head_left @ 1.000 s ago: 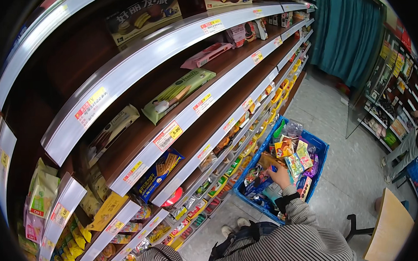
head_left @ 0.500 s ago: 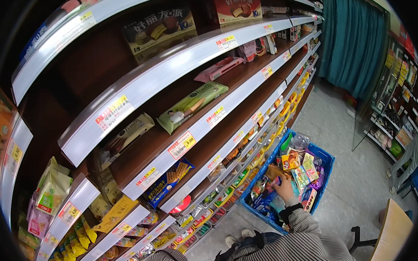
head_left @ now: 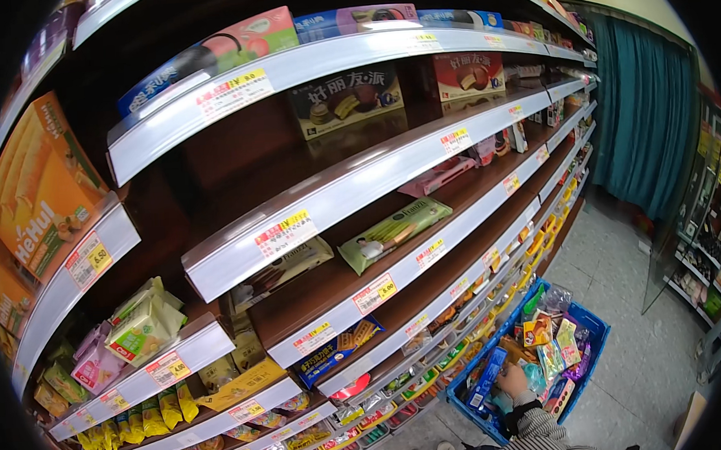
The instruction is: Pick various snack and packaged items from supermarket shelves and place them into a shopping basket.
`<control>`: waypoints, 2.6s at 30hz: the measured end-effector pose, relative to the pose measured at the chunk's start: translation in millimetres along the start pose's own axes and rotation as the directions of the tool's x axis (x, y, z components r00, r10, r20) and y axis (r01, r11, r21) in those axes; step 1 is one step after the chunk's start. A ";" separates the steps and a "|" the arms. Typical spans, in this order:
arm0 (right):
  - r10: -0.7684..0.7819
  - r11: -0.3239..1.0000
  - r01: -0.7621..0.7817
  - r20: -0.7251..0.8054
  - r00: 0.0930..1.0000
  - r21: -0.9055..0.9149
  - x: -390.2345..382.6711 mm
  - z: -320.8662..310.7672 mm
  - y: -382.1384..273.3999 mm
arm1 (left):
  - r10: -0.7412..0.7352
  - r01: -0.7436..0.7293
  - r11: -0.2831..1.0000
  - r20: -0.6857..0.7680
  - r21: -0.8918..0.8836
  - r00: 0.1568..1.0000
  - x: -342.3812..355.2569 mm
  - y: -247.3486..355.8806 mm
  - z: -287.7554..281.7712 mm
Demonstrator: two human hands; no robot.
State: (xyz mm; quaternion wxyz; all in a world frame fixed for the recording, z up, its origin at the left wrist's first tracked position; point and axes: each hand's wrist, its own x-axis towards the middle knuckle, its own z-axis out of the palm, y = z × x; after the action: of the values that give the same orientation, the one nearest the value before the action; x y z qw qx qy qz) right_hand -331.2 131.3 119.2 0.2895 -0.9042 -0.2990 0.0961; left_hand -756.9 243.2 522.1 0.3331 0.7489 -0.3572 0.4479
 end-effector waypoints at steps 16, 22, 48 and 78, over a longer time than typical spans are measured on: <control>-0.003 0.997 -0.007 0.116 0.993 0.079 -0.5 -17.8 -44.1 | 0.146 -0.145 0.989 0.060 -0.013 0.987 -1.3 -10.4 2.7; -0.082 0.966 0.043 0.144 0.986 0.254 -10.4 -27.1 -69.1 | 0.200 -0.197 0.979 0.070 -0.047 0.977 4.6 -18.0 12.0; -0.338 0.811 0.033 0.422 0.841 0.584 -62.6 -90.9 -160.9 | -0.097 0.112 0.960 0.067 -0.256 0.993 5.9 -48.5 26.6; -0.115 0.647 -0.056 0.170 0.979 0.761 -292.2 -242.0 17.0 | -0.903 0.932 0.276 0.269 -0.234 0.335 -75.7 -86.1 391.6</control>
State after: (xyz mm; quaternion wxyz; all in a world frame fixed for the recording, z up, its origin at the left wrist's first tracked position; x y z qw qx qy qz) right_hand -473.5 -166.9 306.5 0.6118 -0.6789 -0.2736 0.2998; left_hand -541.7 -14.7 290.4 0.6407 0.7626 0.0530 0.0717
